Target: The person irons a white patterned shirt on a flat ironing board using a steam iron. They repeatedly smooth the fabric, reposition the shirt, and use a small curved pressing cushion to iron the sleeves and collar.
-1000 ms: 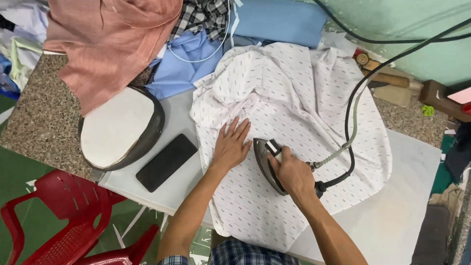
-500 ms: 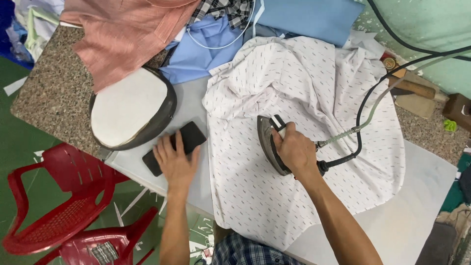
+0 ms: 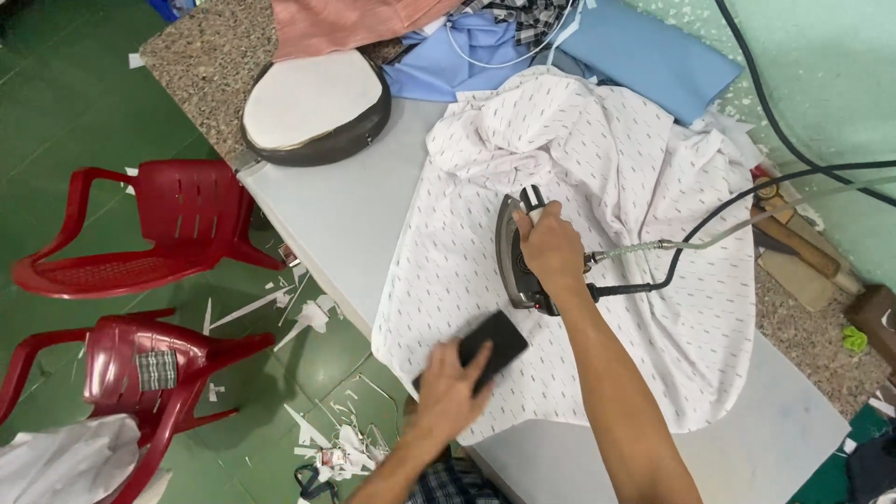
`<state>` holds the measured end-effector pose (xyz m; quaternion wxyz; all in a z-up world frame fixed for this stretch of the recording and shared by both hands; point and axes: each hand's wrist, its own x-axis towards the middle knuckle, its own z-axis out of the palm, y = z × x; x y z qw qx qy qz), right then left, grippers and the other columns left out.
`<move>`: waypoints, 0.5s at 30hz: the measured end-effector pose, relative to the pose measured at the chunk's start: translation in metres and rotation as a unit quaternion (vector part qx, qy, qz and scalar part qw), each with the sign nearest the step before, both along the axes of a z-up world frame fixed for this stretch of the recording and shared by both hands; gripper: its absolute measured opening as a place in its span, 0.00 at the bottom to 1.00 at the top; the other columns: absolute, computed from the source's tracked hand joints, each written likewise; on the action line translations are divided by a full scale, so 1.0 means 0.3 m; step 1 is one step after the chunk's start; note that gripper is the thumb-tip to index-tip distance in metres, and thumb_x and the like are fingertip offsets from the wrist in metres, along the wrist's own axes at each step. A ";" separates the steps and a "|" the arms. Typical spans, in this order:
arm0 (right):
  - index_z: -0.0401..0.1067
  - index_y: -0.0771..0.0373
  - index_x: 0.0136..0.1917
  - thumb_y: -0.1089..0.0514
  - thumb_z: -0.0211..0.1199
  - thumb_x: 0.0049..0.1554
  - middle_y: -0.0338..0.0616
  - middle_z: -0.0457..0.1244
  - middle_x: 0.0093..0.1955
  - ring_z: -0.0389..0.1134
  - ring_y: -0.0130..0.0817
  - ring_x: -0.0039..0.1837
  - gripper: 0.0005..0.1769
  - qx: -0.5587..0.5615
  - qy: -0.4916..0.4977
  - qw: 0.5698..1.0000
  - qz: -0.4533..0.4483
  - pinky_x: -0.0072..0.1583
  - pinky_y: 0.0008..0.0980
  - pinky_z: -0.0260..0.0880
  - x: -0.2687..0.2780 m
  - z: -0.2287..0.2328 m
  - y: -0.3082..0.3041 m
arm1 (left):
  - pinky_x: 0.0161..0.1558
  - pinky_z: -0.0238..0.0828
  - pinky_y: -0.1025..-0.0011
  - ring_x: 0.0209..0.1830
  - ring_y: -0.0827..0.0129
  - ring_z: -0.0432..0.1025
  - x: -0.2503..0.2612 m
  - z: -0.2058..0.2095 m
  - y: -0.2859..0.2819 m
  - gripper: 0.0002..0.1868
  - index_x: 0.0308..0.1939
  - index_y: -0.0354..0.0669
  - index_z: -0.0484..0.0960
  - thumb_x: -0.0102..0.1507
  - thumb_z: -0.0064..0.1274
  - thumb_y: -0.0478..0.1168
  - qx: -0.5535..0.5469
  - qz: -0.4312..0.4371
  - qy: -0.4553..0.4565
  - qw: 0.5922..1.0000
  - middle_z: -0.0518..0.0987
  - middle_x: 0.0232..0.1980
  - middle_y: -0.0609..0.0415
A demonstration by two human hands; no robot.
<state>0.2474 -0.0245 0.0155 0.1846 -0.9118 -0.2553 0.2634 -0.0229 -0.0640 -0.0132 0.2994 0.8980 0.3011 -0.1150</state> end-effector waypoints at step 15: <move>0.60 0.65 0.47 0.36 0.47 0.69 0.44 0.58 0.21 0.60 0.47 0.21 0.28 -0.020 -0.229 0.949 0.214 0.24 0.43 0.60 0.050 -0.102 0.004 | 0.54 0.69 0.53 0.56 0.44 0.65 0.206 -0.173 -0.154 0.34 0.71 0.43 0.70 0.64 0.56 0.51 0.184 0.053 -0.196 0.962 0.67 0.64 0.32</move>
